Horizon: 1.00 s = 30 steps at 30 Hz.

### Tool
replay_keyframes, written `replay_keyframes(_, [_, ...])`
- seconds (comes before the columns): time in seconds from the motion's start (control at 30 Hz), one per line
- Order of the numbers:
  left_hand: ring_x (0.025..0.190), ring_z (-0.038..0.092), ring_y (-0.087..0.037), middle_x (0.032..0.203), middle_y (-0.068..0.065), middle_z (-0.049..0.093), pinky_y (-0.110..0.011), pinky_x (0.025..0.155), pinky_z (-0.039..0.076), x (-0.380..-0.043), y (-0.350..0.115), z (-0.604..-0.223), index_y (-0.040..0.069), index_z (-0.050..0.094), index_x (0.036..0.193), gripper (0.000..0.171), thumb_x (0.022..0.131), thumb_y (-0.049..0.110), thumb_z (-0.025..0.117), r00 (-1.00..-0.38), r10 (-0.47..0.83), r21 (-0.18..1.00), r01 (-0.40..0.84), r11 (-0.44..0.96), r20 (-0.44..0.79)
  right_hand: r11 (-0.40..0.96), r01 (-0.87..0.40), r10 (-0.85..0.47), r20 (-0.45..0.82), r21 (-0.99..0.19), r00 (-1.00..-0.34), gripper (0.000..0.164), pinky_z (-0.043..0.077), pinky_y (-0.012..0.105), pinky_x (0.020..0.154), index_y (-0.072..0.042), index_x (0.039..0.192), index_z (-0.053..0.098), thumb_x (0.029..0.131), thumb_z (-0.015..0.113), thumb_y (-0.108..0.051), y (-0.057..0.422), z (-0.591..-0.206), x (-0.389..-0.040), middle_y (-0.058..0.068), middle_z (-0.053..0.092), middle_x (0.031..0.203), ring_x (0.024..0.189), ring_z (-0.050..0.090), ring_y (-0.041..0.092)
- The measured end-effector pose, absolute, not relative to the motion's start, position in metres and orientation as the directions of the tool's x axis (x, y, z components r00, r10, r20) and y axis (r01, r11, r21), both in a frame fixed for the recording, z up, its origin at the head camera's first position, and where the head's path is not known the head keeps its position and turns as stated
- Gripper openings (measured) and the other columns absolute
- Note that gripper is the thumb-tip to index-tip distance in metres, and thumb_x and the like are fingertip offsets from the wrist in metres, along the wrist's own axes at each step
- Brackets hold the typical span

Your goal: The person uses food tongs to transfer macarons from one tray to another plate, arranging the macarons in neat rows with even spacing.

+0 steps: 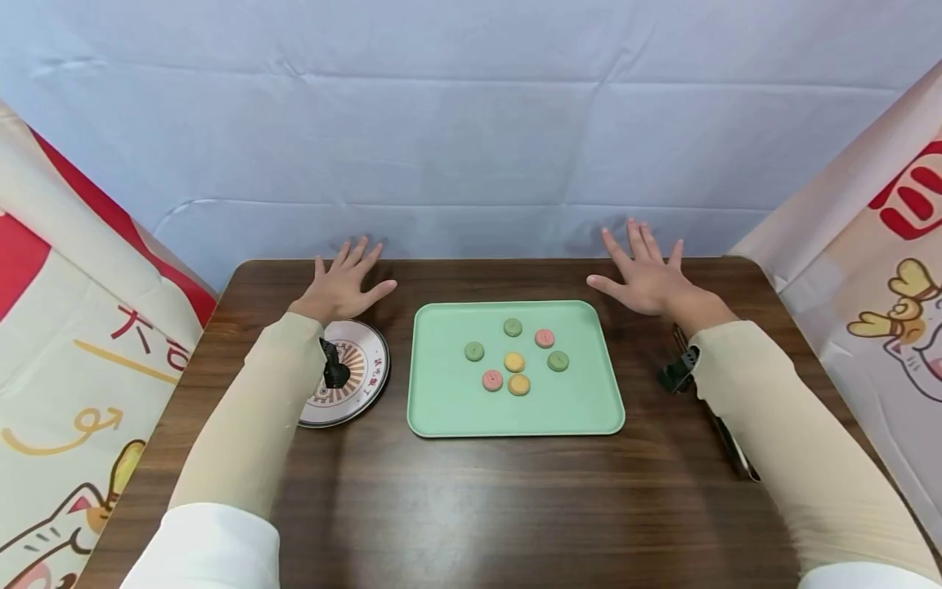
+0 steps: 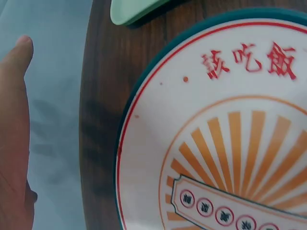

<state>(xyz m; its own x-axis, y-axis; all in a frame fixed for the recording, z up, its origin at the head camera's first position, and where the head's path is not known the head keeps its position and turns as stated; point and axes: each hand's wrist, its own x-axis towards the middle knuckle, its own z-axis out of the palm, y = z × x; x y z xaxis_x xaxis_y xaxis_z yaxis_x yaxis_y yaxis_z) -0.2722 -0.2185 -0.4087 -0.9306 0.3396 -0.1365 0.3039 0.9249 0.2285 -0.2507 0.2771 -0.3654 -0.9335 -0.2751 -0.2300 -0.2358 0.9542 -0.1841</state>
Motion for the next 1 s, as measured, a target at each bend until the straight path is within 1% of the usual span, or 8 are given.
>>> replay_keyframes(0.17, [0.156,-0.003,-0.039,0.171,-0.011,-0.004,-0.075,0.113,-0.008,-0.268,-0.223,-0.408,0.02,0.007,0.166,0.087,0.1,0.073,0.028,-0.924,0.362,0.237,0.326,0.915,-0.126,0.948,-0.259,-0.296,-0.214,-0.185,-0.931,0.092,-0.023,0.076,0.103,-0.019,0.163,-0.012,0.101,0.03,-0.071,0.28,-0.362,-0.244,0.021,-0.028,0.164,0.149,-0.026,0.042])
replay_keyframes(0.33, [0.156,-0.002,-0.039,0.172,-0.011,-0.001,-0.074,0.113,-0.006,-0.263,-0.228,-0.403,0.02,0.009,0.166,0.086,0.1,0.072,0.029,-0.917,0.381,0.231,0.347,0.909,-0.118,0.945,-0.279,-0.31,-0.199,-0.17,-0.93,0.091,-0.021,0.077,0.104,-0.019,0.163,-0.011,0.101,0.031,-0.07,0.281,-0.359,-0.235,0.021,-0.026,0.165,0.151,-0.022,0.043])
replay_keyframes(0.6, [0.155,-0.003,-0.04,0.172,-0.011,0.0,-0.078,0.11,-0.008,-0.251,-0.242,-0.395,0.022,0.006,0.166,0.085,0.101,0.07,0.032,-0.908,0.393,0.231,0.356,0.906,-0.143,0.938,-0.306,-0.334,-0.189,-0.165,-0.923,0.088,-0.021,0.077,0.104,-0.023,0.163,-0.014,0.103,0.034,-0.067,0.284,-0.359,-0.221,0.022,-0.025,0.165,0.151,-0.022,0.042])
replay_keyframes(0.73, [0.156,-0.003,-0.038,0.172,-0.01,-0.001,-0.077,0.111,-0.007,-0.242,-0.249,-0.392,0.023,0.005,0.166,0.084,0.101,0.069,0.034,-0.905,0.401,0.211,0.368,0.906,-0.143,0.938,-0.305,-0.334,-0.202,-0.163,-0.92,0.088,-0.023,0.076,0.104,-0.022,0.163,-0.014,0.103,0.034,-0.066,0.288,-0.358,-0.215,0.018,-0.029,0.164,0.15,-0.025,0.04])
replay_keyframes(0.9, [0.156,-0.007,-0.034,0.172,-0.006,-0.003,-0.074,0.112,-0.011,-0.23,-0.259,-0.39,0.022,0.008,0.166,0.084,0.101,0.066,0.038,-0.905,0.407,0.228,0.373,0.9,-0.127,0.94,-0.302,-0.33,-0.198,-0.158,-0.923,0.089,-0.024,0.074,0.104,-0.021,0.163,-0.012,0.103,0.034,-0.067,0.292,-0.357,-0.207,0.015,-0.03,0.164,0.151,-0.025,0.039])
replay_keyframes(1.0, [0.156,-0.006,-0.035,0.172,-0.007,-0.001,-0.074,0.112,-0.012,-0.222,-0.264,-0.391,0.021,0.009,0.166,0.085,0.101,0.065,0.041,-0.903,0.415,0.242,0.381,0.892,-0.111,0.939,-0.304,-0.332,-0.195,-0.159,-0.923,0.089,-0.024,0.073,0.105,-0.02,0.164,-0.011,0.103,0.036,-0.066,0.293,-0.356,-0.201,0.015,-0.031,0.164,0.151,-0.025,0.039])
